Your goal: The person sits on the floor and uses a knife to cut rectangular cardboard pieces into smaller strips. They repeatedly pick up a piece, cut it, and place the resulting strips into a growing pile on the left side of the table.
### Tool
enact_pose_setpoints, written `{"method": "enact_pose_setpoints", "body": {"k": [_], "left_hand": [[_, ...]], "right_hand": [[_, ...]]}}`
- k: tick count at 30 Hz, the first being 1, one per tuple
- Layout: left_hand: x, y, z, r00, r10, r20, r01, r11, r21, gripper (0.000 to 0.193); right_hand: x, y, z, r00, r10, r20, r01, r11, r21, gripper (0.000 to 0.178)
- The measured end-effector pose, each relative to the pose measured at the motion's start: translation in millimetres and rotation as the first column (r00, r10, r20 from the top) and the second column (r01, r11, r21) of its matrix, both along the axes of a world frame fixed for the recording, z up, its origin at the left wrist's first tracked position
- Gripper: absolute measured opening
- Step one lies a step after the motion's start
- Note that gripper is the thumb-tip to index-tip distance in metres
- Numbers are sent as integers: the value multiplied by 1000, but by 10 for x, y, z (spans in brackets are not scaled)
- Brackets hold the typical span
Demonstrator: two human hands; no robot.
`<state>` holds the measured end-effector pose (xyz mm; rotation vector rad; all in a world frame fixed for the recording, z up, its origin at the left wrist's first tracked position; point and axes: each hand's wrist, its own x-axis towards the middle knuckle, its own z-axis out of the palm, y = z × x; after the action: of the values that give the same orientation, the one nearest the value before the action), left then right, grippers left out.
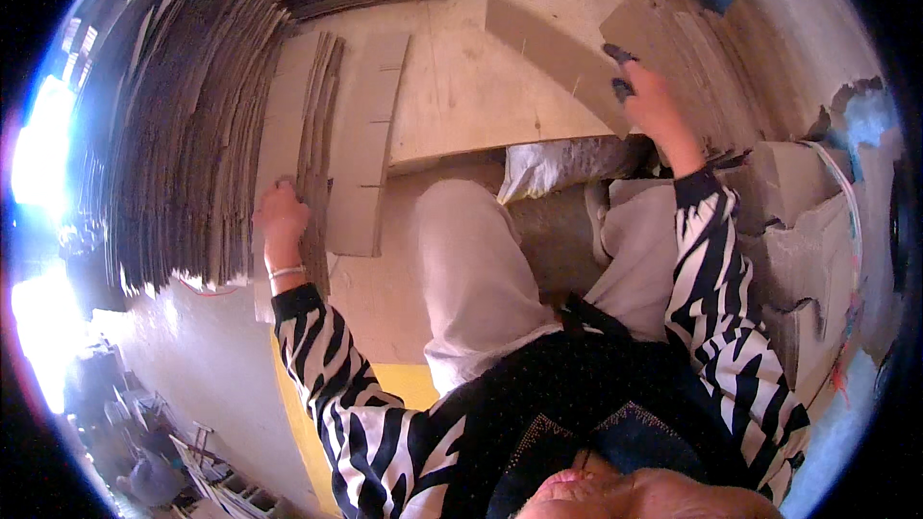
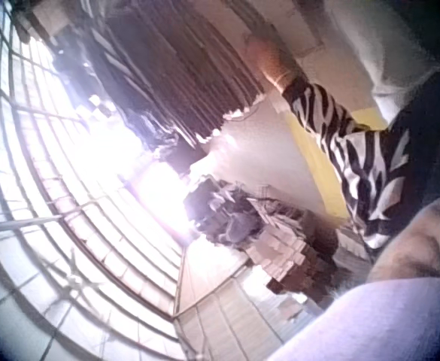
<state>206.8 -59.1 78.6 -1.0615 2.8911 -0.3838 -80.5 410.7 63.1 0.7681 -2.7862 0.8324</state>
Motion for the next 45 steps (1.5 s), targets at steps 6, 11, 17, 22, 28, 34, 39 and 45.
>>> {"method": "enact_pose_setpoints", "body": {"k": [6,11,17,22,28,34,39,45], "left_hand": [[-1004,516,-476,820,-397,-411,430,903,-15,40],[-1873,653,-1000,959,-31,-280,25,999,-26,44],[-2035,476,-1434,972,-226,-68,208,957,-204,34],[-1799,475,-1177,818,-454,-353,463,884,-66,24],[-1763,1198,-1127,720,-59,-692,636,455,623,25],[-1827,1645,-981,787,411,-460,509,-9,861,27],[-1767,1691,-910,901,141,-410,424,-86,901,32],[-2089,1339,-734,929,-292,-226,295,955,-22,33]], "right_hand": [[49,-392,-434,985,121,122,-153,939,307,29],[98,-477,-476,982,113,154,-160,925,344,28],[93,-528,-386,984,154,95,-177,924,338,31],[127,-662,-434,966,249,-74,-243,967,78,17],[259,-872,-388,907,330,-261,-367,924,-108,19],[177,-841,-617,908,351,-228,-335,936,105,20],[200,-824,-657,934,339,-107,-313,927,205,24],[-8,-558,-458,985,147,90,-168,929,331,38]]}}
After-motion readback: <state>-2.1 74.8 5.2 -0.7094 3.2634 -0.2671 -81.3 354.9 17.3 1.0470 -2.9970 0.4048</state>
